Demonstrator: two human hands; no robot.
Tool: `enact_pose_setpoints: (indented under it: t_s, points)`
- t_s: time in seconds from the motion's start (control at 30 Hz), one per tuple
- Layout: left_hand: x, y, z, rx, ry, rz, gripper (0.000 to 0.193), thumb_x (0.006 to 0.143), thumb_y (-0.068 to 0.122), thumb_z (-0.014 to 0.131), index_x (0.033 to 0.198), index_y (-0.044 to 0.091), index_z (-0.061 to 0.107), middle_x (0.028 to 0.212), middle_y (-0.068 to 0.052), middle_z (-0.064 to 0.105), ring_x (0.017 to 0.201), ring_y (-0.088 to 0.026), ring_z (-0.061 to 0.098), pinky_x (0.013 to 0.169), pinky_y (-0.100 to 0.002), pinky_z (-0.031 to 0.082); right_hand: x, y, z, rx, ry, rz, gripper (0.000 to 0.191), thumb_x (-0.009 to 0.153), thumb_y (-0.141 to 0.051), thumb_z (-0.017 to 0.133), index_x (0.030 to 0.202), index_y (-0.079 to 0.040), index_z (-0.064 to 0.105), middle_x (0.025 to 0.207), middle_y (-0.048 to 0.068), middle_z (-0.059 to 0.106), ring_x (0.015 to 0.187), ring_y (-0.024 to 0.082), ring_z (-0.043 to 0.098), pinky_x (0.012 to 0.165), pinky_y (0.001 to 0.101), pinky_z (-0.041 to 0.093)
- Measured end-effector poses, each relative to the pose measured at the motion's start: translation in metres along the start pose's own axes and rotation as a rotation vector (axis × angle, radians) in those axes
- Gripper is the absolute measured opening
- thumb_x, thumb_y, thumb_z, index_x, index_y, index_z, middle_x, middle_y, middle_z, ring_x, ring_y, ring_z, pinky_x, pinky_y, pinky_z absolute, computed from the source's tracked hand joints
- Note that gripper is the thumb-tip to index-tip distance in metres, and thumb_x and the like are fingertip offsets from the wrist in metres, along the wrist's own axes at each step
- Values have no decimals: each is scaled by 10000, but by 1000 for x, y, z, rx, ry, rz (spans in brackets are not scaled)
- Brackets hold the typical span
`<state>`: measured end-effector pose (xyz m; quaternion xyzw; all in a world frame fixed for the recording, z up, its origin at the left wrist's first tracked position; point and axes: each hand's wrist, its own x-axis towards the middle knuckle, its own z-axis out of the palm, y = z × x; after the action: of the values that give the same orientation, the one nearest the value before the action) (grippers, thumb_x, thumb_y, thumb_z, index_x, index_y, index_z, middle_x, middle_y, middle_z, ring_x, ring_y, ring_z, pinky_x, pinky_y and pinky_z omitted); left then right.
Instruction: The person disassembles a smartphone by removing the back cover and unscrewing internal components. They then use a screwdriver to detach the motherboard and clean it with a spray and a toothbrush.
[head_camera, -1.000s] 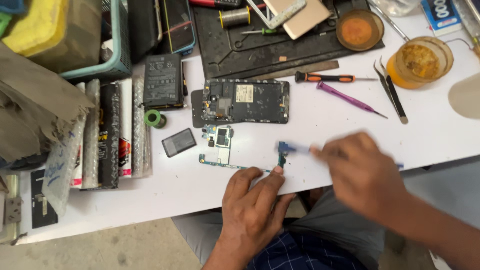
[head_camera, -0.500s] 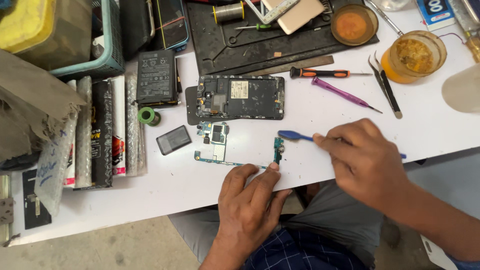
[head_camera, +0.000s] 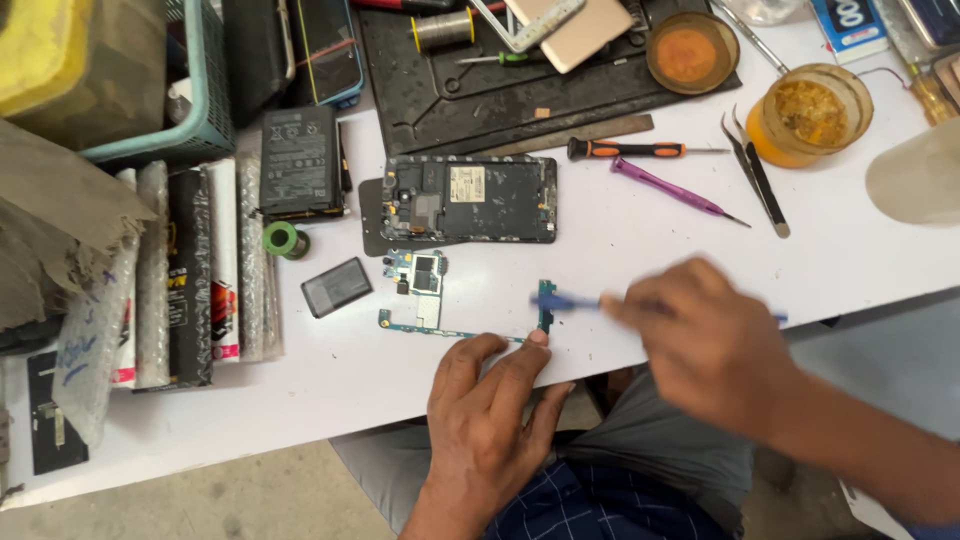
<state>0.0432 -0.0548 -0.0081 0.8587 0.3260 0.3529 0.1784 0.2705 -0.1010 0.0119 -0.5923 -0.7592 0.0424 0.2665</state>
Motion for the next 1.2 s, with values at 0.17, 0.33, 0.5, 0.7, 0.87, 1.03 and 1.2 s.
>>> enact_pose_setpoints:
  t_s: [0.17, 0.33, 0.5, 0.7, 0.87, 1.03, 1.2]
  points:
    - [0, 1, 0, 4, 1, -13, 453, 781, 164, 875, 1179, 37, 700, 1006, -75, 746, 1039, -299, 630, 881, -433, 507, 2, 11, -1, -11, 71, 42, 396, 757, 33, 695, 1131, -68, 773, 987, 76, 689, 886, 266, 623, 660, 351, 533]
    - [-2, 0, -5, -44, -1, -5, 466, 767, 113, 842, 1195, 28, 677, 1165, -84, 744, 1064, -303, 636, 934, -426, 502, -1, 21, -12, 247, 248, 307, 265, 962, -24, 709, 1227, -22, 716, 1089, 107, 657, 910, 140, 651, 762, 268, 531]
    - [-6, 3, -4, -118, 69, -37, 450, 769, 108, 820, 1183, 34, 659, 1256, -121, 691, 1149, -345, 617, 998, -420, 508, -7, 26, -22, 367, 324, 350, 175, 979, -54, 690, 1142, 8, 675, 1092, 102, 632, 911, 110, 627, 808, 253, 528]
    - [-9, 5, -5, -44, 12, -87, 467, 778, 193, 816, 1191, 29, 671, 1278, -135, 650, 1234, -374, 548, 1038, -459, 469, -11, 25, -32, -24, 331, 287, 145, 987, -46, 722, 1096, 37, 676, 1016, 143, 692, 871, 234, 615, 787, 340, 491]
    - [-6, 5, -9, 53, -73, -75, 541, 803, 270, 801, 1279, 47, 673, 1313, -146, 612, 1254, -379, 531, 1073, -495, 418, -14, 18, -30, 51, 208, 366, 169, 975, -79, 686, 1135, -23, 685, 1051, 132, 682, 792, 205, 641, 672, 329, 530]
    - [-4, 4, -5, 139, -134, -52, 504, 805, 305, 783, 1258, 104, 694, 1306, -161, 599, 1243, -382, 527, 1085, -537, 377, -4, 11, -14, -64, 136, 148, 281, 884, -36, 694, 1155, -97, 737, 1026, 83, 666, 923, 256, 658, 708, 374, 542]
    - [-4, 3, -6, 155, -137, -40, 471, 829, 266, 764, 1264, 99, 697, 1309, -165, 595, 1247, -374, 536, 1107, -536, 380, -4, 0, -4, -40, 44, 73, 352, 762, -21, 706, 1103, -88, 758, 977, 83, 682, 881, 252, 672, 622, 353, 539]
